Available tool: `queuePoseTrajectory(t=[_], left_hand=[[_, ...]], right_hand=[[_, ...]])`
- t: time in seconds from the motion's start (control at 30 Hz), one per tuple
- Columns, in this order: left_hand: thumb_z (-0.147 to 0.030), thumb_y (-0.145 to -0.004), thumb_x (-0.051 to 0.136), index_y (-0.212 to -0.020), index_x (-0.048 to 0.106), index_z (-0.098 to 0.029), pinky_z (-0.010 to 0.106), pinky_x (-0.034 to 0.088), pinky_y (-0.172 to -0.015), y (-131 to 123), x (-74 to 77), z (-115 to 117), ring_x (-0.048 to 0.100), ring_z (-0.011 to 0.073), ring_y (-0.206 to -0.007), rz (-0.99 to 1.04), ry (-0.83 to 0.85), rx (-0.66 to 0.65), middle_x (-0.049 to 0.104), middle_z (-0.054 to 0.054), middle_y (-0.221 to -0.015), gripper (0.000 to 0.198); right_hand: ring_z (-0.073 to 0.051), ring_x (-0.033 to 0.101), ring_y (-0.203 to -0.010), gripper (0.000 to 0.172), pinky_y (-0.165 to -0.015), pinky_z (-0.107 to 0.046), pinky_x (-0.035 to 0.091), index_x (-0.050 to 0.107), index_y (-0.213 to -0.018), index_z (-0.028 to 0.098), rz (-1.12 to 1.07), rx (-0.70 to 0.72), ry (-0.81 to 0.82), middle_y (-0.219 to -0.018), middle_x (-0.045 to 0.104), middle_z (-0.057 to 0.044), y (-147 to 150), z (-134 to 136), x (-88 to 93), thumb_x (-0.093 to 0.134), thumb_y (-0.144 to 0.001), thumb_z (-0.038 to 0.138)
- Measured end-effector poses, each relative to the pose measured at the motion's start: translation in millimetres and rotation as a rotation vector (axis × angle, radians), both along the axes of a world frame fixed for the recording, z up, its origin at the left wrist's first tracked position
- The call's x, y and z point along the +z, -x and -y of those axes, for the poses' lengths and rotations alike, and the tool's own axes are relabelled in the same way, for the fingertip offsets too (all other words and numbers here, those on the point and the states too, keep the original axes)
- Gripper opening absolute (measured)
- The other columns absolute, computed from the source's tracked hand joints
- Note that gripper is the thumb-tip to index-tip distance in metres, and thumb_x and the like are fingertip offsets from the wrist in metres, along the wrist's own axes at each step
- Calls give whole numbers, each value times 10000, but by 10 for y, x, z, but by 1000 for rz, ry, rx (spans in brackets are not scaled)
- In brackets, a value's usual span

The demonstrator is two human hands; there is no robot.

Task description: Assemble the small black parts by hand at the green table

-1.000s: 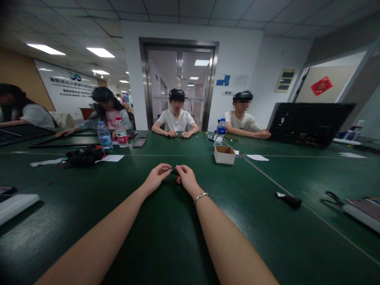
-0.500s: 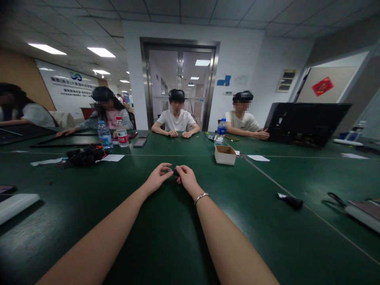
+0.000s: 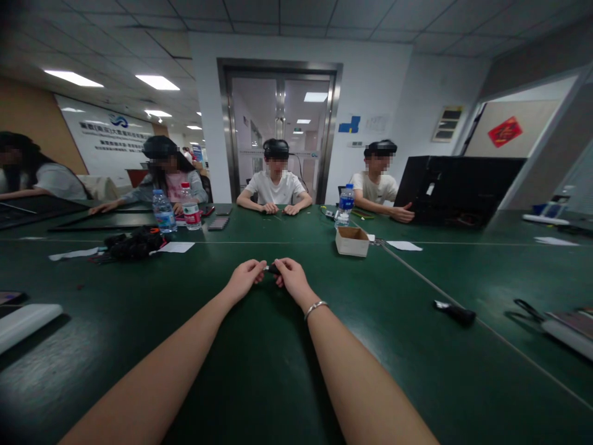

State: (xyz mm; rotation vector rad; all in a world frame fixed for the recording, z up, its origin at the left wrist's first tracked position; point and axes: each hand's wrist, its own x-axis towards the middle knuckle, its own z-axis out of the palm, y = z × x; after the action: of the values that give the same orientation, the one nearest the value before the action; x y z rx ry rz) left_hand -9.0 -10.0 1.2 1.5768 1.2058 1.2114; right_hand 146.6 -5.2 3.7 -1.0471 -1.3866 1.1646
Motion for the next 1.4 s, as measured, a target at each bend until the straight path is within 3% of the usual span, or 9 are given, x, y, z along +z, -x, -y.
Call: queuePoseTrajectory(t=[0.13, 0.27, 0.4, 0.73, 0.87, 0.97, 1.1, 1.4], left_hand=[[-514, -775, 533, -786, 597, -198, 278, 420, -650, -40, -36, 11, 550, 153, -652, -103, -86, 16, 602, 7, -693, 322], [-513, -802, 486, -686, 590, -193, 285, 416, -674, -39, -48, 19, 542, 160, -671, -174, -115, 47, 583, 28, -705, 355], [-482, -779, 533, -872, 580, -199, 269, 431, -673, -25, -23, 21, 560, 140, -697, -107, -123, 49, 606, 29, -848, 301], [-599, -816, 346, -633, 570, -181, 281, 418, -650, -32, -11, -3, 552, 156, -611, -300, -36, 69, 592, 20, -629, 509], [-570, -786, 430, -763, 597, -186, 267, 417, -646, -18, 11, 24, 570, 154, -665, -243, -64, 42, 624, 16, -727, 419], [-582, -798, 385, -675, 585, -175, 272, 419, -639, -7, 24, 34, 562, 160, -648, -252, -15, 8, 609, 25, -672, 470], [-557, -788, 416, -750, 585, -179, 264, 426, -628, -10, 22, 23, 578, 162, -680, -182, 6, 7, 624, 28, -746, 416], [-589, -797, 381, -714, 605, -174, 262, 412, -635, -21, 23, 29, 557, 157, -665, -283, -25, -6, 630, 29, -715, 479]], right_hand=[[-77, 503, -440, 305, -436, -198, 408, 578, -831, 163, -15, -9, -7, -562, 551, 40, -5, 11, 1, 596, -743, 454], [-77, 502, -438, 304, -430, -196, 402, 567, -824, 166, -40, -3, -2, -558, 549, 42, -4, 11, -5, 596, -737, 456], [-78, 499, -431, 314, -423, -197, 398, 573, -825, 163, -37, -7, 8, -551, 551, 41, -3, 1, -9, 597, -727, 461], [-76, 495, -441, 299, -435, -200, 402, 592, -809, 155, -14, -10, 9, -561, 557, 35, 6, -7, -3, 598, -718, 440], [-76, 493, -438, 298, -432, -199, 396, 594, -804, 155, -13, -6, -3, -548, 549, 38, 2, -10, -14, 597, -717, 440], [-75, 495, -430, 302, -433, -206, 402, 604, -817, 156, -9, 2, 1, -571, 562, 32, -6, -7, -13, 587, -725, 443], [-74, 501, -438, 281, -435, -205, 409, 612, -818, 158, -11, 5, 2, -601, 575, 25, -12, 3, 2, 579, -737, 425], [-71, 502, -447, 223, -440, -196, 417, 615, -805, 159, 1, -12, 11, -598, 573, 25, -7, 32, 38, 576, -755, 373]])
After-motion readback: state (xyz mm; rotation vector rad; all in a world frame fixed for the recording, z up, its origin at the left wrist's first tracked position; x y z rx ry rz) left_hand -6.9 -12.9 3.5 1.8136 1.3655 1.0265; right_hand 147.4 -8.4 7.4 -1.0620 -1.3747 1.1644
